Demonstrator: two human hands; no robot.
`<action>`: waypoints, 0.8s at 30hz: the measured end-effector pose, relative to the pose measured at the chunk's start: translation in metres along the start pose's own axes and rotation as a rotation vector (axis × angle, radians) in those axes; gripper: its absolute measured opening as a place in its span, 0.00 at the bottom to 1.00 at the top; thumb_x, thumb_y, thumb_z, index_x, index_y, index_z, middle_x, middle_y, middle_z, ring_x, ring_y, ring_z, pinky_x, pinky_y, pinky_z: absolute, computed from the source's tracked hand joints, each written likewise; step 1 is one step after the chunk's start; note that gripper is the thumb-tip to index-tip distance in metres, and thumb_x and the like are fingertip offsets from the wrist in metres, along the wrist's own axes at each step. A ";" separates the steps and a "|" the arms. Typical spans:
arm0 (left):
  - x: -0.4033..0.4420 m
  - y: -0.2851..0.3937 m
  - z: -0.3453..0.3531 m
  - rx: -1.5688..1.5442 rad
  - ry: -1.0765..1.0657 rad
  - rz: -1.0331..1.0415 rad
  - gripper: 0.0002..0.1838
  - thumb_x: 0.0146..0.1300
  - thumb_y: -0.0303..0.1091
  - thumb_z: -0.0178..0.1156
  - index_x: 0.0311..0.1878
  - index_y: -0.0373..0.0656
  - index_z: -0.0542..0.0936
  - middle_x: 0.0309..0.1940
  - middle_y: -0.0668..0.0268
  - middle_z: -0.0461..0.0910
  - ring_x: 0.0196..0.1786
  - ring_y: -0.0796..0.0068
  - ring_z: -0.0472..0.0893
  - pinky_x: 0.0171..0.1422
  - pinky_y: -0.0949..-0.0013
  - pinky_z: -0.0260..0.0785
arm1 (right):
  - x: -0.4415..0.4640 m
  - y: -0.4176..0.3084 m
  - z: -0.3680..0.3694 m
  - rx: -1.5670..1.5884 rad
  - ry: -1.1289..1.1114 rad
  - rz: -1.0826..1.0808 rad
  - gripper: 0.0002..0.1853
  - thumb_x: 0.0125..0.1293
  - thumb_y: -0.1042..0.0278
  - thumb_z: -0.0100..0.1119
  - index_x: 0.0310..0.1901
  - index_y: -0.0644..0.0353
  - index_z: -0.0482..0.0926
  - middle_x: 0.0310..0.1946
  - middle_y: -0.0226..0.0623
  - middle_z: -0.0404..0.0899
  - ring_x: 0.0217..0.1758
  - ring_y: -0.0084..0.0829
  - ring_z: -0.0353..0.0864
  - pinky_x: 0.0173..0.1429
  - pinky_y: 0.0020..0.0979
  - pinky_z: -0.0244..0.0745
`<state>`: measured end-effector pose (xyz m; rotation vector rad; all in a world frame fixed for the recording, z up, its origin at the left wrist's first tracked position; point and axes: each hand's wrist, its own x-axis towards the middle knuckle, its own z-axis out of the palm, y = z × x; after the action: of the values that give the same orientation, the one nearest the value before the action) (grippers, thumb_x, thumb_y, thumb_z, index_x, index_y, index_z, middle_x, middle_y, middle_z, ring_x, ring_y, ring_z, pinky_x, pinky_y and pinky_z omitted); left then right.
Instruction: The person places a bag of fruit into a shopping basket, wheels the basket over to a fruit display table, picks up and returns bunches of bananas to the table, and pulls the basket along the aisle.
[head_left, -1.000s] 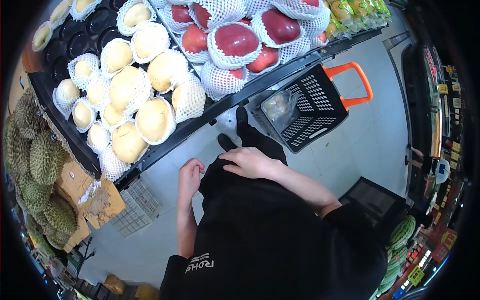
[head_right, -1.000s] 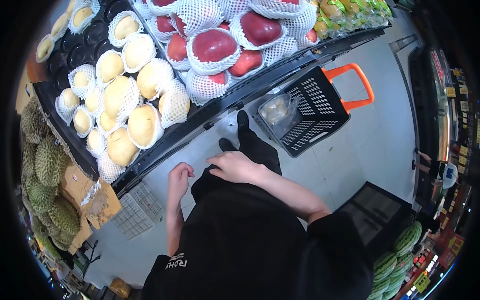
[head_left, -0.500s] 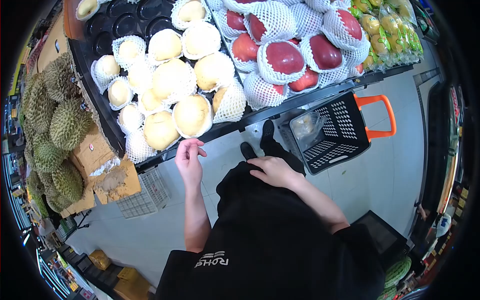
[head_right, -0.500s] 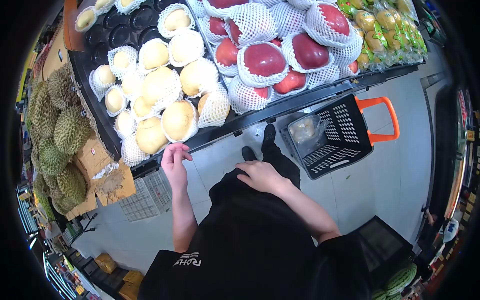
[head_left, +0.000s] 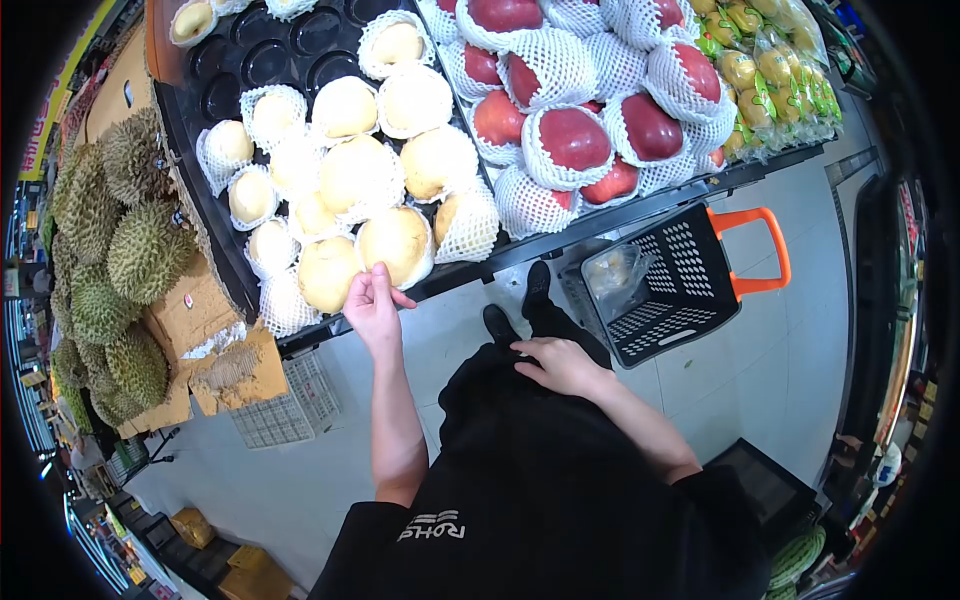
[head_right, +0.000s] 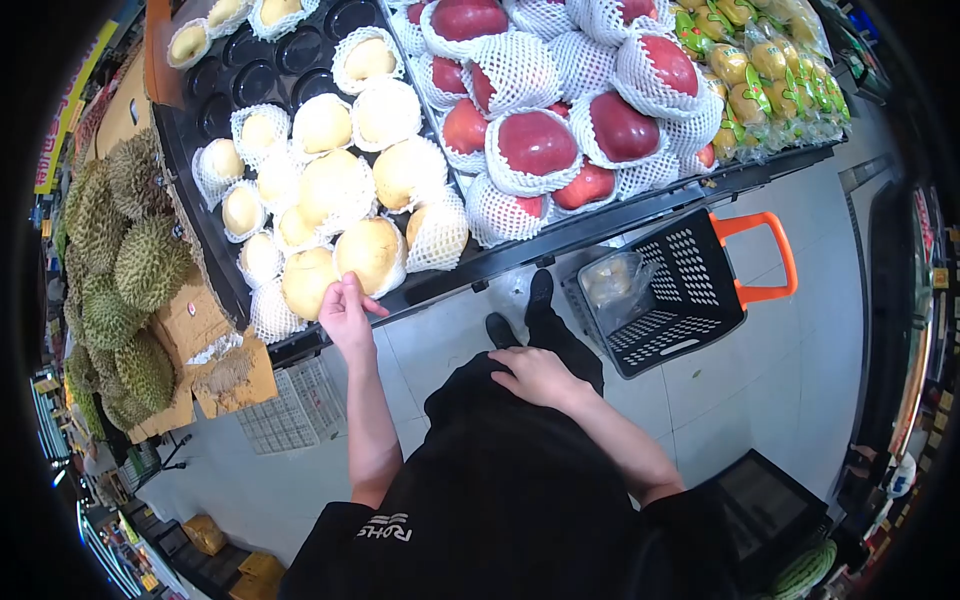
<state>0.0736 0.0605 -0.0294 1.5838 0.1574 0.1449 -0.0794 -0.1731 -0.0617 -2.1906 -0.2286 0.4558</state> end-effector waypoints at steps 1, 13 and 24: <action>0.000 0.000 0.000 -0.001 -0.001 0.005 0.15 0.72 0.36 0.57 0.29 0.41 0.72 0.11 0.67 0.74 0.13 0.81 0.73 0.20 0.77 0.66 | 0.000 0.000 0.002 0.004 -0.015 0.013 0.20 0.66 0.59 0.58 0.56 0.60 0.77 0.47 0.47 0.82 0.49 0.46 0.82 0.53 0.42 0.78; -0.002 -0.003 0.004 -0.019 0.020 0.051 0.18 0.73 0.37 0.54 0.25 0.43 0.69 0.10 0.67 0.72 0.12 0.82 0.70 0.19 0.78 0.60 | -0.009 0.004 0.015 0.018 -0.006 0.047 0.21 0.68 0.54 0.55 0.57 0.59 0.76 0.49 0.47 0.81 0.51 0.48 0.81 0.55 0.43 0.77; -0.009 0.007 0.009 0.008 0.066 0.027 0.20 0.77 0.41 0.46 0.27 0.41 0.70 0.11 0.68 0.70 0.11 0.81 0.68 0.18 0.77 0.60 | 0.004 0.009 -0.009 -0.014 -0.033 0.047 0.23 0.68 0.53 0.55 0.58 0.58 0.76 0.52 0.48 0.80 0.53 0.48 0.80 0.57 0.43 0.75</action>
<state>0.0664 0.0498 -0.0222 1.5903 0.1883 0.2178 -0.0718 -0.1835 -0.0651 -2.2074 -0.1996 0.5185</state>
